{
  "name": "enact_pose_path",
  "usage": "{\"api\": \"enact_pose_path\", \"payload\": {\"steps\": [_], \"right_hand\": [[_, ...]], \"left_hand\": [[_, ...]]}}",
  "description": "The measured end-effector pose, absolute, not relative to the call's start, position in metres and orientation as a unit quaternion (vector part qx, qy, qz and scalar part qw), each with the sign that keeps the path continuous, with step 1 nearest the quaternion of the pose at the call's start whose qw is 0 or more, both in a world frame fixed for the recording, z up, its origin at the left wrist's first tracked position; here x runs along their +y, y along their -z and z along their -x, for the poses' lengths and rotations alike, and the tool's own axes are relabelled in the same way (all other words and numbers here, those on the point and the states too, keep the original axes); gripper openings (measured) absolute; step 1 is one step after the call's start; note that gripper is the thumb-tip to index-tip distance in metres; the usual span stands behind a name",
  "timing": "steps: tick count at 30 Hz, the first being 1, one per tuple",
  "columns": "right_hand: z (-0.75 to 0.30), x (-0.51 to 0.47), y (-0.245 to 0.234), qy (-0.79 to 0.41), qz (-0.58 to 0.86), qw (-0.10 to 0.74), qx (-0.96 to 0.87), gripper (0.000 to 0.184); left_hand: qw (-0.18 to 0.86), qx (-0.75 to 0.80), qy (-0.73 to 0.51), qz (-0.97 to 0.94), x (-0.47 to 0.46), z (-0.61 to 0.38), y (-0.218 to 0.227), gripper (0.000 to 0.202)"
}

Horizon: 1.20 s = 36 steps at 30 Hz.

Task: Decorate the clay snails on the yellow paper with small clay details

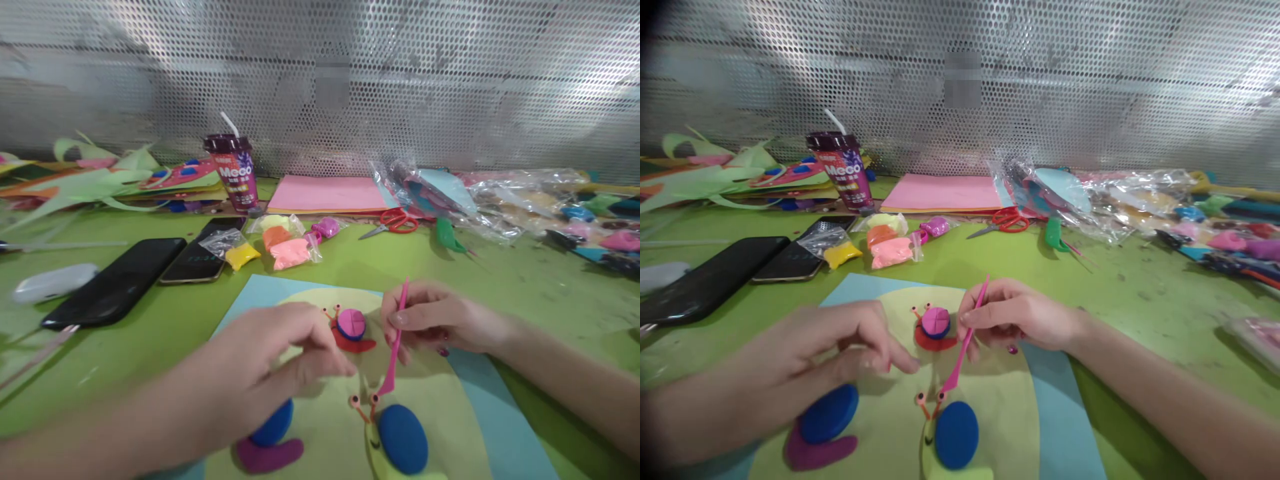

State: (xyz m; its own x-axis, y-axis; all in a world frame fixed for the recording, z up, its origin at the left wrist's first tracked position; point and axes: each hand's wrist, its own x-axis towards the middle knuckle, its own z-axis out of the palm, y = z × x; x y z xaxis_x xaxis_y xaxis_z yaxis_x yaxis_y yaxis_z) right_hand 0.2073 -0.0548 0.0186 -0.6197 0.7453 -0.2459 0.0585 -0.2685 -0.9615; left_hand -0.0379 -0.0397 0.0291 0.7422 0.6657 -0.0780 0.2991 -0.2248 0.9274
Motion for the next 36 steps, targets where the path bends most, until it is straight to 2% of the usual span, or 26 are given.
{"api": "enact_pose_path", "payload": {"steps": [4,10,23,30,36], "right_hand": [[-0.206,-0.056,-0.020,-0.695,0.382,0.221,-0.568,0.019],[-0.205,-0.056,-0.021,-0.687,0.378,0.216,-0.582,0.019],[-0.204,-0.059,-0.024,-0.650,0.408,0.205,-0.608,0.018],[-0.207,-0.054,-0.018,-0.712,0.334,0.302,-0.538,0.016],[-0.208,-0.051,-0.019,-0.733,0.325,0.307,-0.513,0.015]], "left_hand": [[0.384,0.243,-0.114,-0.884,-0.046,0.038,-0.026,0.018],[0.323,0.188,-0.118,-0.920,-0.045,0.035,-0.026,0.018],[0.314,0.204,-0.111,-0.920,-0.046,0.036,-0.023,0.017],[0.279,0.161,-0.118,-0.939,-0.050,0.039,-0.024,0.013],[0.256,0.139,-0.119,-0.949,-0.053,0.039,-0.023,0.014]]}}
